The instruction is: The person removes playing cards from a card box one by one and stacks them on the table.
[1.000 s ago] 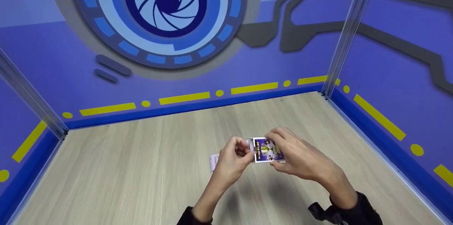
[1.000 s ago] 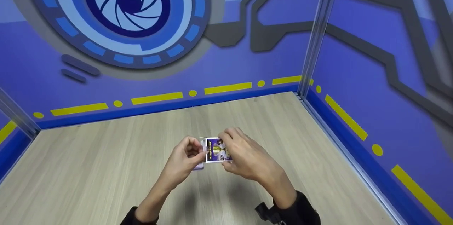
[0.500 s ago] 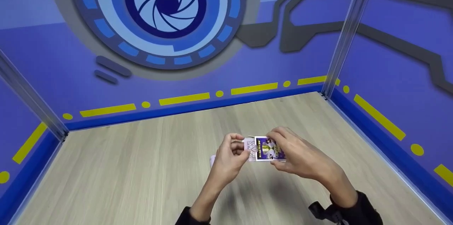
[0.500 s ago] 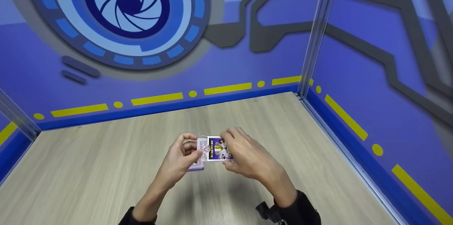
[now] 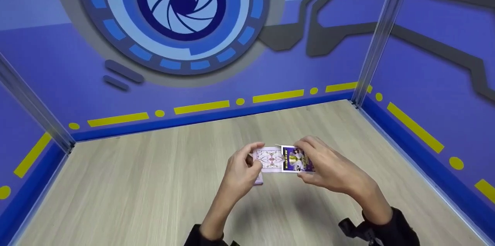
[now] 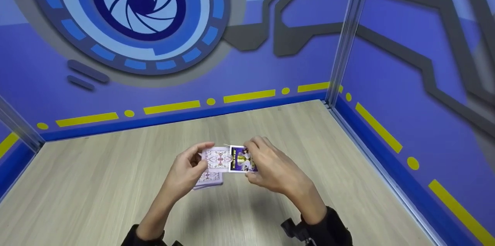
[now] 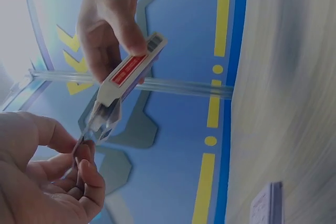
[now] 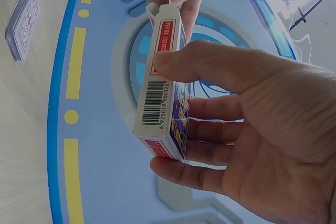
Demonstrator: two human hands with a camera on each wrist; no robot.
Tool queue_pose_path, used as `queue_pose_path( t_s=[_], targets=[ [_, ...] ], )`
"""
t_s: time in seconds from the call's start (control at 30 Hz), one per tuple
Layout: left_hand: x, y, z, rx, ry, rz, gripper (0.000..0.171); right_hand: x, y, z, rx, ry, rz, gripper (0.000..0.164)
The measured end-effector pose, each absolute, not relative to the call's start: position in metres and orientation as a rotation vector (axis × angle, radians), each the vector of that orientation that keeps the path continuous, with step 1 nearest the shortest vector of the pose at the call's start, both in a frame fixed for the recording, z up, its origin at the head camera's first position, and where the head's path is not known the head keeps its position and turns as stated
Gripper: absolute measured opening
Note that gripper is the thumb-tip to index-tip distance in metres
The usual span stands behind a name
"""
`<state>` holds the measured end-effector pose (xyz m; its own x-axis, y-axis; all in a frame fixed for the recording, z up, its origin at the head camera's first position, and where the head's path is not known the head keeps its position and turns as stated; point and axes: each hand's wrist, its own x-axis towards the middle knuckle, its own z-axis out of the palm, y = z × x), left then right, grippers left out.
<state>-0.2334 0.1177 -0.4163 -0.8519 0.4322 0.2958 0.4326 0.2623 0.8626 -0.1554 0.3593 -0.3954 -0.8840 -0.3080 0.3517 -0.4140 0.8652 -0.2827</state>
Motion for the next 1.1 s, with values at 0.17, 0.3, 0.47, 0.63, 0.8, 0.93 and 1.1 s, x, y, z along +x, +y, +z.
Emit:
queue_pose_path(
  t_s=[0.17, 0.3, 0.47, 0.63, 0.8, 0.93, 1.1],
  targets=[
    [-0.235, 0.107, -0.411, -0.99, -2.582, -1.489, 0.042, -0.156, 0.358, -0.396, 0.547, -2.744, 0.516, 0.062],
    [-0.233, 0.101, -0.41, -1.118, -2.626, -1.224, 0.063, -0.156, 0.356, -0.396, 0.554, -2.754, 0.516, 0.063],
    [-0.231, 0.101, -0.413, -1.187, -2.53, -0.871, 0.071, -0.156, 0.354, -0.396, 0.567, -2.756, 0.508, 0.063],
    [-0.231, 0.104, -0.417, -1.224, -2.455, -0.734, 0.071, -0.155, 0.354, -0.395, 0.566, -2.75, 0.5, 0.063],
    [-0.23, 0.106, -0.418, -1.234, -2.468, -0.719, 0.068, -0.155, 0.355, -0.395, 0.564, -2.746, 0.495, 0.063],
    [-0.23, 0.108, -0.417, -1.211, -2.49, -0.735, 0.065, -0.155, 0.357, -0.395, 0.563, -2.74, 0.493, 0.063],
    [-0.23, 0.106, -0.416, -1.189, -2.524, -0.757, 0.063, -0.154, 0.361, -0.395, 0.553, -2.715, 0.489, 0.063]
  ],
)
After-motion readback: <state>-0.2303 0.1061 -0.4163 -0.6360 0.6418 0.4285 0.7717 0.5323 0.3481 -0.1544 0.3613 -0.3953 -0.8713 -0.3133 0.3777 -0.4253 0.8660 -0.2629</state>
